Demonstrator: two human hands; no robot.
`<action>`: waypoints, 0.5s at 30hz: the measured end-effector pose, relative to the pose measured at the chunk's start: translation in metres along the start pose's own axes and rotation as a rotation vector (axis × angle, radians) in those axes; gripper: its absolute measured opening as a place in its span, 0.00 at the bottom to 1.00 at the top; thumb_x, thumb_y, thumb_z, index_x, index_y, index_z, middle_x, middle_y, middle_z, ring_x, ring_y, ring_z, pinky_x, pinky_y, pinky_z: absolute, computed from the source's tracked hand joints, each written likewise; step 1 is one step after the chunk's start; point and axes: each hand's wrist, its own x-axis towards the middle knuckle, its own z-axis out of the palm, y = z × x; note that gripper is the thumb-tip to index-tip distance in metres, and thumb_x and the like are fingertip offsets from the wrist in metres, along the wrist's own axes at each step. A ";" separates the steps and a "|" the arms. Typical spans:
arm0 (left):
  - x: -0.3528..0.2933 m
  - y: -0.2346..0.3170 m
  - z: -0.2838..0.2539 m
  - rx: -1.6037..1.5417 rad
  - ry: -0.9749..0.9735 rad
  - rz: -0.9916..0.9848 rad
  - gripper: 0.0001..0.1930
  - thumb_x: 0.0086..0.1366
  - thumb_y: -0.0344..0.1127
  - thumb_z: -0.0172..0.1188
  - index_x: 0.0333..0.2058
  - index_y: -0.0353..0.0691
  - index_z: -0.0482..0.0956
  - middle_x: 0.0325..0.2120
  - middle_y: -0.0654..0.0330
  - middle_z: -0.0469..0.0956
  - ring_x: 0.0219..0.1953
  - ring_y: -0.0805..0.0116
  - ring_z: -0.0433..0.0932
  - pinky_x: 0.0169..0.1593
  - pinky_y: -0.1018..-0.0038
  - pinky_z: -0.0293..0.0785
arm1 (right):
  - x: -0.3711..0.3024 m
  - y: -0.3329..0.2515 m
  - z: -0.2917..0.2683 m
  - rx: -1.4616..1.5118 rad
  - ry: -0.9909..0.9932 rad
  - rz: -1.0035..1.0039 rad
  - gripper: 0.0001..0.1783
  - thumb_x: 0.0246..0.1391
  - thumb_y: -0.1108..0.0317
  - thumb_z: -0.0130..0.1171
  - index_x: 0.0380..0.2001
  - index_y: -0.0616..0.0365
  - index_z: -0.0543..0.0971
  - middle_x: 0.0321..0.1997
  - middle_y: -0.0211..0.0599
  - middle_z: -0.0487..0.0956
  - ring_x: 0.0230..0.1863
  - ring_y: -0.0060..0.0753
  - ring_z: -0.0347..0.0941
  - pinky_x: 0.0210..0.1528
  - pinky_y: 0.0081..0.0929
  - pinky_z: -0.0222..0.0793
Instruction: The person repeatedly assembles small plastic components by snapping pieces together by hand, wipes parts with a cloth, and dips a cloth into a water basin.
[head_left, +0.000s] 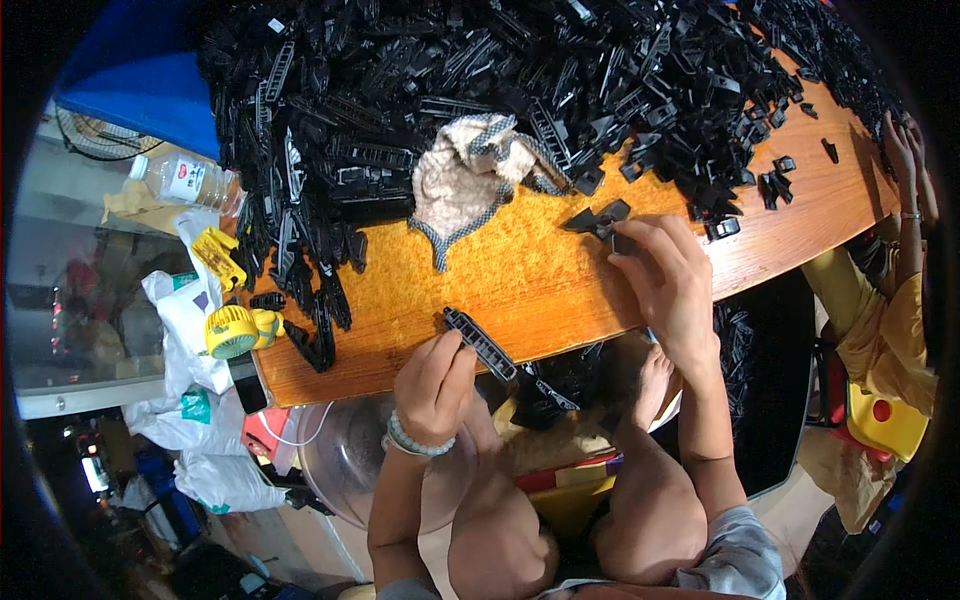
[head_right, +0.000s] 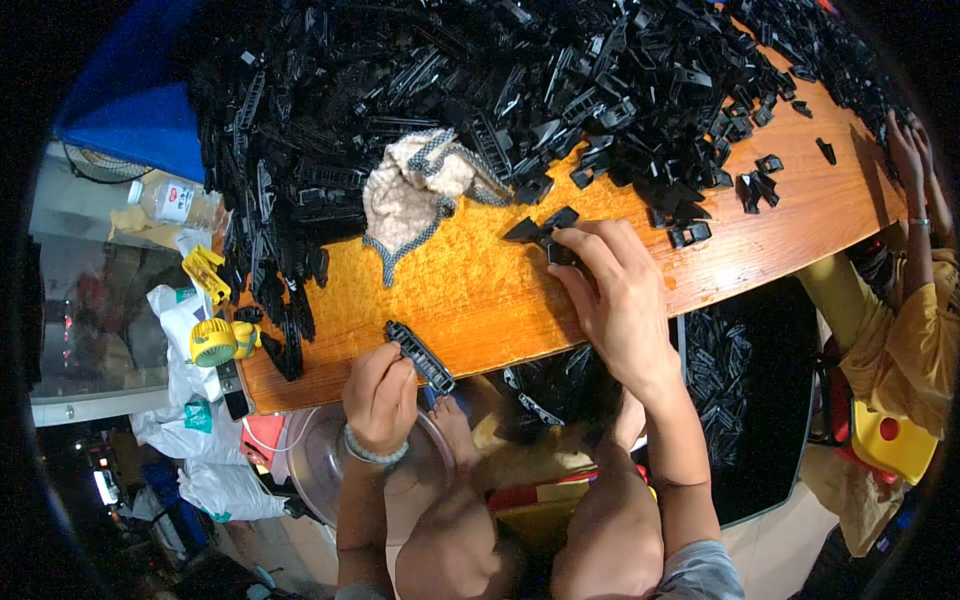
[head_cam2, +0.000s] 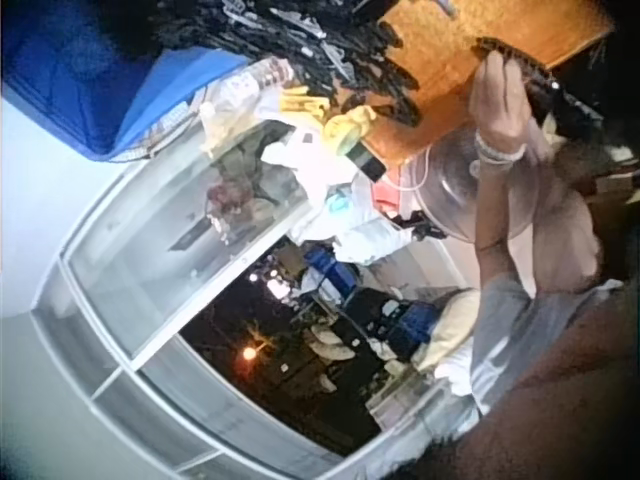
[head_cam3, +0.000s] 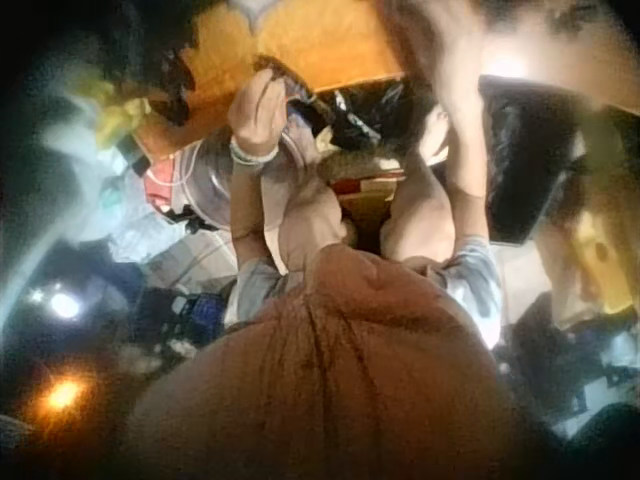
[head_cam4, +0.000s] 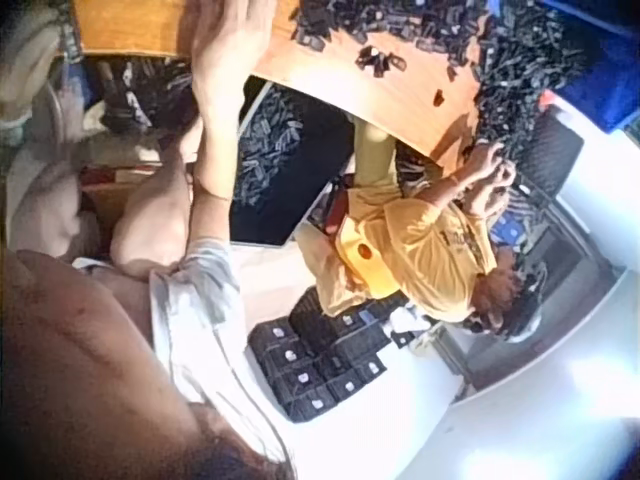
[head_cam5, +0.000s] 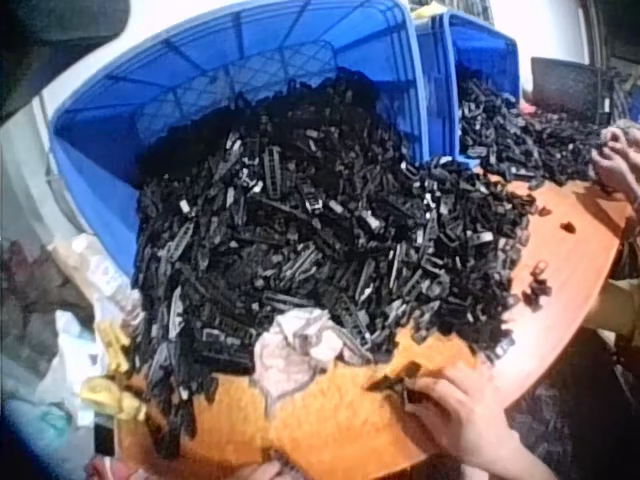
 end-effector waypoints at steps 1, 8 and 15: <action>-0.002 0.002 0.002 0.001 0.039 -0.001 0.09 0.50 0.16 0.62 0.33 0.26 0.79 0.37 0.44 0.77 0.36 0.49 0.80 0.36 0.65 0.80 | -0.001 -0.006 0.002 0.073 0.029 0.000 0.16 0.45 0.78 0.66 0.40 0.63 0.78 0.37 0.44 0.77 0.39 0.48 0.75 0.41 0.36 0.72; 0.022 0.009 -0.009 0.015 -0.033 -0.024 0.09 0.51 0.19 0.62 0.34 0.28 0.79 0.37 0.49 0.77 0.37 0.50 0.78 0.38 0.63 0.77 | -0.012 -0.013 -0.001 -0.004 -0.012 -0.023 0.15 0.44 0.74 0.67 0.38 0.62 0.78 0.35 0.41 0.76 0.41 0.42 0.71 0.46 0.36 0.64; 0.040 -0.014 -0.012 -0.136 -0.284 -0.370 0.12 0.56 0.30 0.64 0.40 0.33 0.79 0.36 0.55 0.74 0.41 0.53 0.72 0.45 0.64 0.70 | -0.025 -0.028 0.000 -0.022 -0.128 0.082 0.16 0.42 0.69 0.71 0.37 0.61 0.82 0.31 0.36 0.78 0.37 0.39 0.70 0.43 0.34 0.61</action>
